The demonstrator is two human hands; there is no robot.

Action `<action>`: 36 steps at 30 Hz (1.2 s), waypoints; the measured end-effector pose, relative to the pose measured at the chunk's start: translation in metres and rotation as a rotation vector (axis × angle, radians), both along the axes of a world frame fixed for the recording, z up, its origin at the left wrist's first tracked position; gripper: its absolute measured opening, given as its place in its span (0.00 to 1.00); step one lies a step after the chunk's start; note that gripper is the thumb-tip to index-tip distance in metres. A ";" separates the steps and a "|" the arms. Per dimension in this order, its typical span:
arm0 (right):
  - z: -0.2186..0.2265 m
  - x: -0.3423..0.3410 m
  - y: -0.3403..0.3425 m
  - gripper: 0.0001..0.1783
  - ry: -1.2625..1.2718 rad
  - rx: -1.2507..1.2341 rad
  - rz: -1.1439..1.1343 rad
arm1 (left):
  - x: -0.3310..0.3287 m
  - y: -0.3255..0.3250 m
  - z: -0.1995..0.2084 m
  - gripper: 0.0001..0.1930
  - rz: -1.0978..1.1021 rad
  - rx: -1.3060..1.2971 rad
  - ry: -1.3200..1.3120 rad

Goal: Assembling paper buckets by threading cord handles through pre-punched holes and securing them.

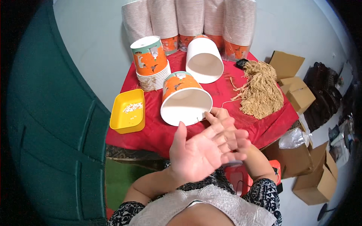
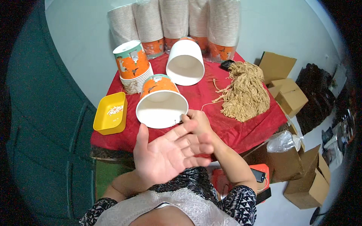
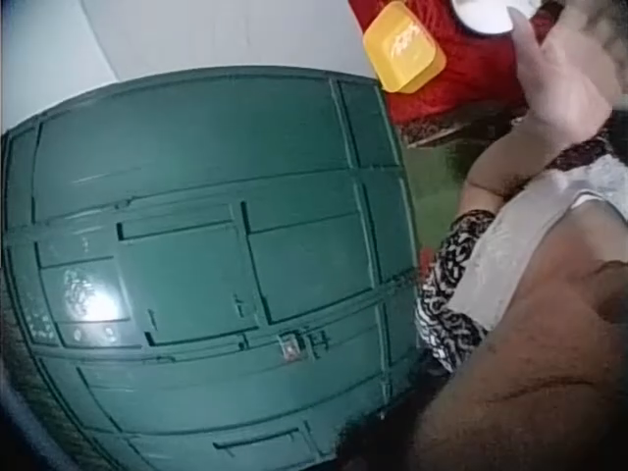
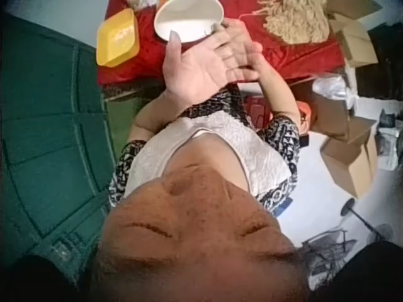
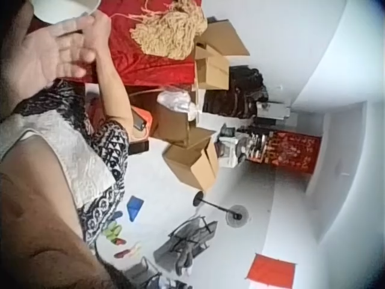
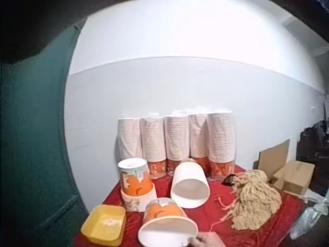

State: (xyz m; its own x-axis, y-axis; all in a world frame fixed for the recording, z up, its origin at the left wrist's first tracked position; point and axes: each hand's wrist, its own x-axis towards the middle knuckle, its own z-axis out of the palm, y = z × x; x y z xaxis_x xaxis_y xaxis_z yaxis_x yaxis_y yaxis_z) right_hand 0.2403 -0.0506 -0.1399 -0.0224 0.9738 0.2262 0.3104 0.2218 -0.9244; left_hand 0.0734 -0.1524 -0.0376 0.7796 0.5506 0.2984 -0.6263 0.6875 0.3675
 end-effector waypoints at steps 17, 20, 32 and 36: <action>-0.003 0.002 0.000 0.14 -0.223 0.102 -0.064 | 0.014 -0.075 0.032 0.44 -0.423 0.282 -0.641; 0.005 0.004 -0.005 0.14 -0.238 0.081 -0.066 | 0.018 -0.079 0.025 0.43 -0.517 0.303 -0.528; 0.009 0.001 -0.005 0.14 -0.224 0.070 -0.071 | 0.011 -0.069 0.023 0.56 -0.653 0.372 -0.393; 0.004 0.002 -0.004 0.13 -0.208 0.108 -0.081 | 0.014 -0.057 0.041 0.56 -0.442 0.501 -0.455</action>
State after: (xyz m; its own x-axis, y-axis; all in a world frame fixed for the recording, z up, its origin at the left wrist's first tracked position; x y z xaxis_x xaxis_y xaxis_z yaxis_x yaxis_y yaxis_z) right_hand 0.2426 -0.0549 -0.1354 -0.0024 0.9449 0.3275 0.5125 0.2823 -0.8109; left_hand 0.0873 -0.2091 0.0037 0.6366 -0.0636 0.7686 -0.4973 0.7278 0.4722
